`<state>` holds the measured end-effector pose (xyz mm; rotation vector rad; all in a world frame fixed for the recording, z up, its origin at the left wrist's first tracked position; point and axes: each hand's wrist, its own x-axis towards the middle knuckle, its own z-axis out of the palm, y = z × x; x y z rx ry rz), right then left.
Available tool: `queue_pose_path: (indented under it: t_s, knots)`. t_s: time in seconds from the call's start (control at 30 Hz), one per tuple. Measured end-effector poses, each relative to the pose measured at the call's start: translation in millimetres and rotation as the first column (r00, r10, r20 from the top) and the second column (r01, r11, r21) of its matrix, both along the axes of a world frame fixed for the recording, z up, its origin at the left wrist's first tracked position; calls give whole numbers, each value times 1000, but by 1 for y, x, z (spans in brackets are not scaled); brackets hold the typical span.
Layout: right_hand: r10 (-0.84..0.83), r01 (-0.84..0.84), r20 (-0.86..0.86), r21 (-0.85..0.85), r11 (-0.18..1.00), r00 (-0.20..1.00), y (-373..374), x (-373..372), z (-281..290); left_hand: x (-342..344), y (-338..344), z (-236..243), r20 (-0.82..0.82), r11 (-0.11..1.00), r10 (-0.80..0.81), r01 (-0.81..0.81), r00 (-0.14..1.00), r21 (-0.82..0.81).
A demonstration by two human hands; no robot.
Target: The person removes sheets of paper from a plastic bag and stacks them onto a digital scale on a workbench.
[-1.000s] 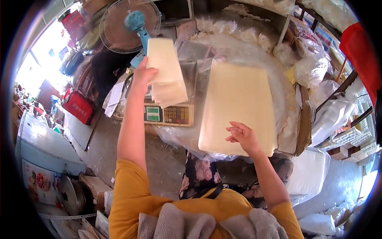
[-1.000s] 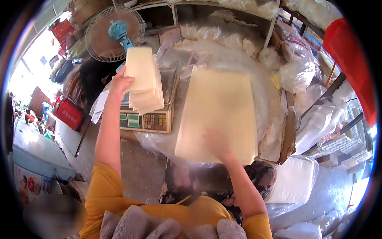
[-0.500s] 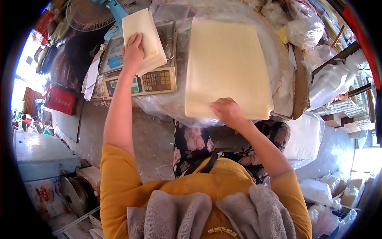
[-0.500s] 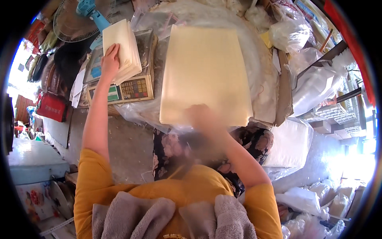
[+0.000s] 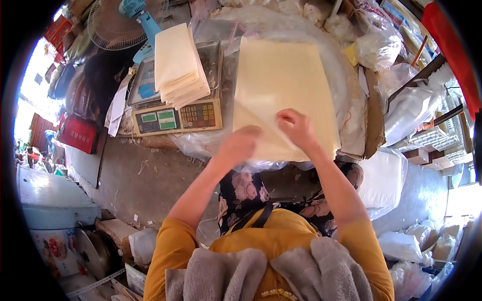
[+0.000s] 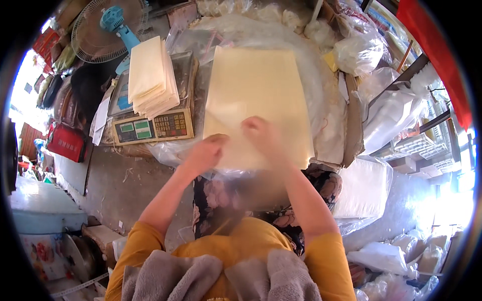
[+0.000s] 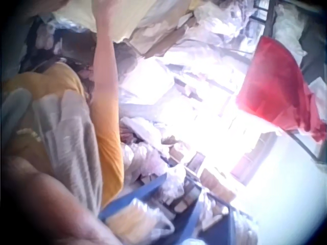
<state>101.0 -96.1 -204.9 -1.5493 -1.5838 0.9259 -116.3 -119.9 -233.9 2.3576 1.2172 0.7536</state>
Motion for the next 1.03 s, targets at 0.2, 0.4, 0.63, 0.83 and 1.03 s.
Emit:
queue_pose_path:
  t_s: [0.2, 0.4, 0.63, 0.83, 1.03]
  knots:
    - [168, -496, 729, 261, 828, 664, -8, 24, -53, 41, -8, -25, -304, 992, 88, -57, 949, 109]
    - [-110, -112, 367, 534, 838, 924, 12, 30, 144, 40, -7, -36, -240, 985, 95, -56, 966, 165]
    - [-107, -459, 709, 556, 693, 697, -58, 51, 47, 38, 8, -20, 333, 968, 246, -248, 910, -36]
    - [329, -624, 703, 208, 753, 631, -104, 70, 38, -15, 18, -11, -68, 976, -73, 85, 995, 200]
    - [436, -511, -606, 55, 858, 665, -79, 183, 81, -31, 3, 6, 303, 770, 367, -105, 879, -630]
